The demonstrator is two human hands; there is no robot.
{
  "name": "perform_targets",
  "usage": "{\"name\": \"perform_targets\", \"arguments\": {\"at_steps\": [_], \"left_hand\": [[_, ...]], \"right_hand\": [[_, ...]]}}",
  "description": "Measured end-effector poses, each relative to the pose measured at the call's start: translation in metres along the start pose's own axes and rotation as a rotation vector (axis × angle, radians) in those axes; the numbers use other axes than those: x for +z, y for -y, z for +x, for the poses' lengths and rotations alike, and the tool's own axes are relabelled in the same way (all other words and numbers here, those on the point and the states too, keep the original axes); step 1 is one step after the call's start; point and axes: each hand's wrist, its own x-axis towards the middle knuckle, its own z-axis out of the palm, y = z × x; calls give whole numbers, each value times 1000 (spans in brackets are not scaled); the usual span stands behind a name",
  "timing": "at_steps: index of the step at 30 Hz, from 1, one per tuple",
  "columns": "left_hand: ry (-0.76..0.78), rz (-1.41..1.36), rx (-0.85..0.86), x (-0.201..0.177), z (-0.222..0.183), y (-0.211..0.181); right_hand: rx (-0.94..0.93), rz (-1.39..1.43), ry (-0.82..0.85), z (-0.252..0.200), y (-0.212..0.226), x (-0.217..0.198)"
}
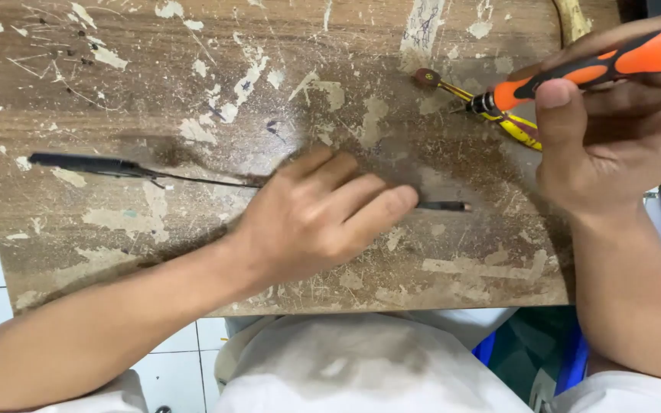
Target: Disassembling a laptop cooling fan and heat pipe assembly using a screwdriver on a workbench.
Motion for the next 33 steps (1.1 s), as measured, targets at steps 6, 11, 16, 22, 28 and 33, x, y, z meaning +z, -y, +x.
{"name": "perform_targets", "arguments": {"at_steps": [6,11,16,22,28,33], "left_hand": [[-49,7,65,-5,3,-3],[-12,-32,33,-5,2,0],[13,-112,-8,0,2,2],[4,-196,-15,-1,3,3],[17,-267,-71,9,-6,4],[18,-231,-62,6,-6,4]], "right_hand": [[3,-51,21,-4,1,-4],[23,-40,19,-3,3,-2],[-16,-12,23,-2,4,-2],[20,-45,35,-5,8,-4],[-61,-12,66,-3,1,-6],[-96,-35,123,2,3,-11]]}}
